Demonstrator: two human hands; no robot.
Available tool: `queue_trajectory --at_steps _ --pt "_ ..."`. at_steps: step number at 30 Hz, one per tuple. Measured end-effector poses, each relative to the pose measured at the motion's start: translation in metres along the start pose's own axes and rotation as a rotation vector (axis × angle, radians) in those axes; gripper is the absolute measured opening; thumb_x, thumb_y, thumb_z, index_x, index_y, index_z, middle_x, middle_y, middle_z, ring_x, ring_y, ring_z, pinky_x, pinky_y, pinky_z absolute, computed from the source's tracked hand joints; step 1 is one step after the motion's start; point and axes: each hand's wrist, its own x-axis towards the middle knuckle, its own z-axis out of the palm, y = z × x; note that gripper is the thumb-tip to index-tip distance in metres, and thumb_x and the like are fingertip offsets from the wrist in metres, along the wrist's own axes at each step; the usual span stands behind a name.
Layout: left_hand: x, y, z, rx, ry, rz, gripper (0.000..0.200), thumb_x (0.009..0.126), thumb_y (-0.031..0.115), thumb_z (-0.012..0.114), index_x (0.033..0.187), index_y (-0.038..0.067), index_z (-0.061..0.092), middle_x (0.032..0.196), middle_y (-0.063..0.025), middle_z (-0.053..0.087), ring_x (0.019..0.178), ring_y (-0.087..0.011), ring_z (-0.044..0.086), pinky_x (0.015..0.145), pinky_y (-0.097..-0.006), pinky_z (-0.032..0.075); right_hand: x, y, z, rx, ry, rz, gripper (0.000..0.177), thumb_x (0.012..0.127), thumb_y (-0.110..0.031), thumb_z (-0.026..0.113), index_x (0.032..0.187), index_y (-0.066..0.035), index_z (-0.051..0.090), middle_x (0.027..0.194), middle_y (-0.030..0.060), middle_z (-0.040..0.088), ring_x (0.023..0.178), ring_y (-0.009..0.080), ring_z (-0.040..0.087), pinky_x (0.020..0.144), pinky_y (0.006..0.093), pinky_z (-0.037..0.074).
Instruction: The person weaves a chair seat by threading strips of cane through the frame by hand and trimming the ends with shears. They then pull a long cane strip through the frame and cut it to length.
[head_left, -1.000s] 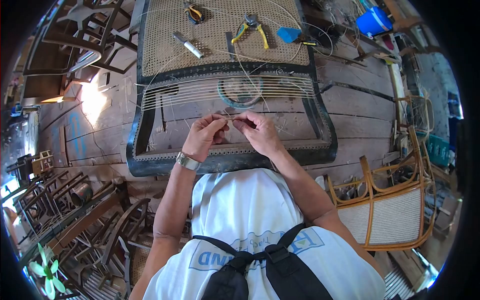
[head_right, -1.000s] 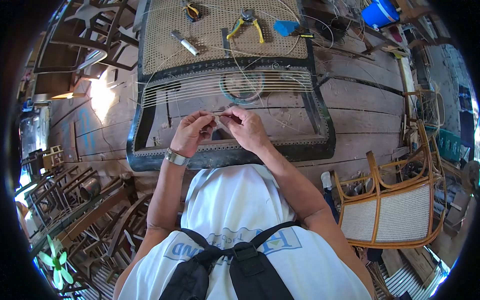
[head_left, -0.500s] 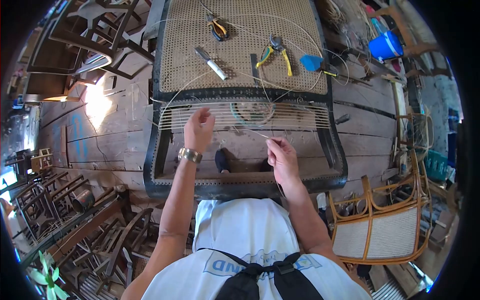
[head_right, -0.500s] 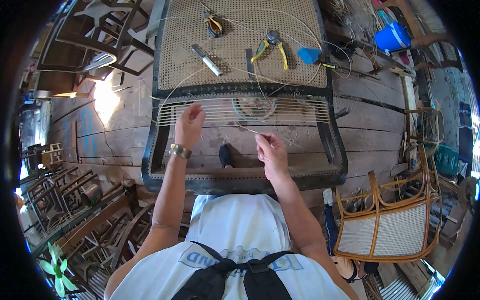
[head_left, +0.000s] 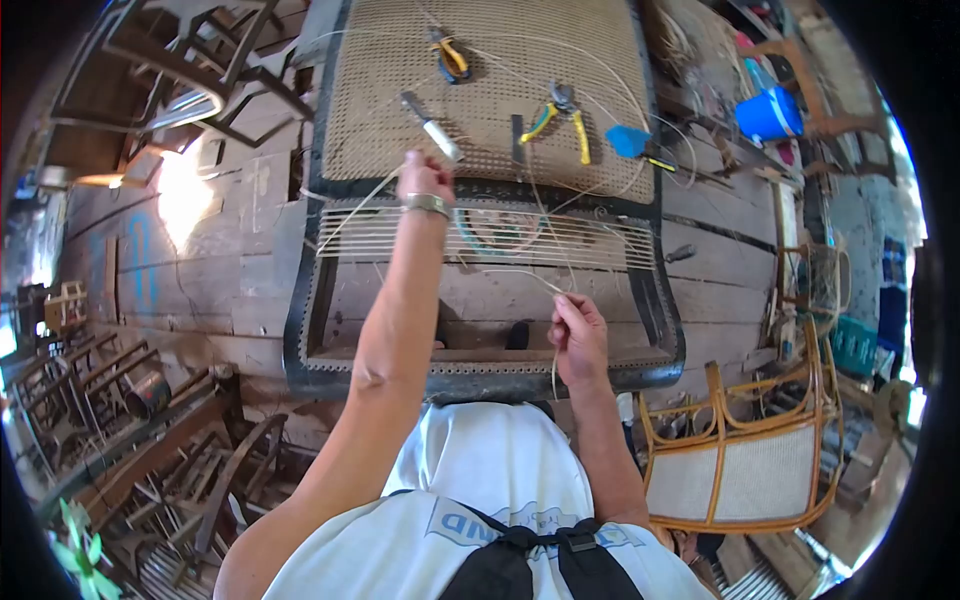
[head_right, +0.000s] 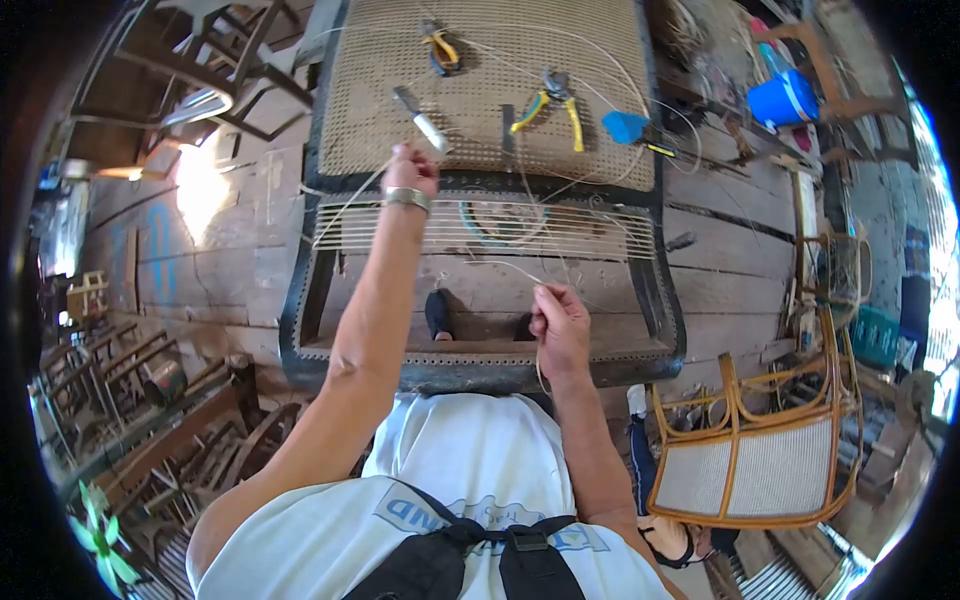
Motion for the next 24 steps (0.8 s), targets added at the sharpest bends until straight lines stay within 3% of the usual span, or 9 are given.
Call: queue_trajectory --at_steps 2,4,9,11,19,24 --pt "-0.047 -0.023 -0.016 -0.186 -0.13 -0.117 0.018 0.103 0.022 0.052 0.089 0.012 0.057 0.071 -0.0018 0.058 0.058 -0.0131 0.055 0.049 -0.0248 0.048 0.007 -0.003 -0.013 -0.014 -0.039 0.009 0.002 0.093 -0.011 0.066 0.094 -0.01 0.064 0.073 -0.0032 0.057 0.055 0.0039 0.047 0.048 0.0191 0.034" --pt "-0.085 -0.033 -0.045 -0.075 -0.242 -0.133 0.019 0.104 0.023 0.05 0.093 0.01 0.059 0.075 -0.0029 0.061 0.062 -0.0142 0.058 0.055 -0.0258 0.051 0.014 -0.006 -0.027 -0.008 -0.02 0.01 0.003 0.093 -0.011 0.066 0.094 -0.01 0.064 0.073 -0.0029 0.057 0.054 0.0045 0.047 0.047 0.0191 0.033" --pt "-0.178 -0.047 -0.088 0.137 -0.192 -0.281 0.013 0.101 0.021 0.058 0.102 0.009 0.063 0.086 -0.0009 0.064 0.073 -0.0113 0.061 0.064 -0.0251 0.052 0.024 -0.012 -0.04 -0.085 -0.052 0.068 0.005 0.093 -0.013 0.067 0.094 -0.009 0.064 0.074 -0.0018 0.057 0.056 0.0048 0.048 0.048 0.0192 0.034" --pt "-0.192 -0.051 -0.107 0.119 -0.267 -0.288 0.014 0.099 0.017 0.061 0.109 0.008 0.063 0.093 -0.0021 0.064 0.081 -0.0112 0.062 0.069 -0.0247 0.054 0.024 -0.012 -0.04 -0.183 -0.096 0.081 0.008 0.093 -0.013 0.068 0.096 -0.007 0.065 0.076 -0.0007 0.058 0.057 0.0052 0.049 0.048 0.0198 0.037" --pt "-0.245 -0.034 -0.132 0.147 -0.239 -0.3 0.018 0.097 0.019 0.064 0.113 0.01 0.063 0.092 -0.0002 0.065 0.081 -0.0116 0.064 0.07 -0.0251 0.056 0.013 0.002 -0.021 -0.287 -0.296 0.147 0.008 0.094 -0.011 0.066 0.099 -0.005 0.066 0.081 -0.0009 0.061 0.061 0.0055 0.053 0.054 0.0199 0.041" --pt "-0.268 -0.028 -0.137 0.192 -0.3 -0.283 0.018 0.101 0.022 0.057 0.111 0.008 0.062 0.112 -0.0084 0.066 0.09 -0.0165 0.067 0.076 -0.029 0.058 0.017 0.012 -0.015 -0.359 -0.214 0.013 0.01 0.095 -0.014 0.066 0.101 -0.006 0.067 0.08 -0.0023 0.06 0.062 0.005 0.054 0.054 0.0195 0.042"
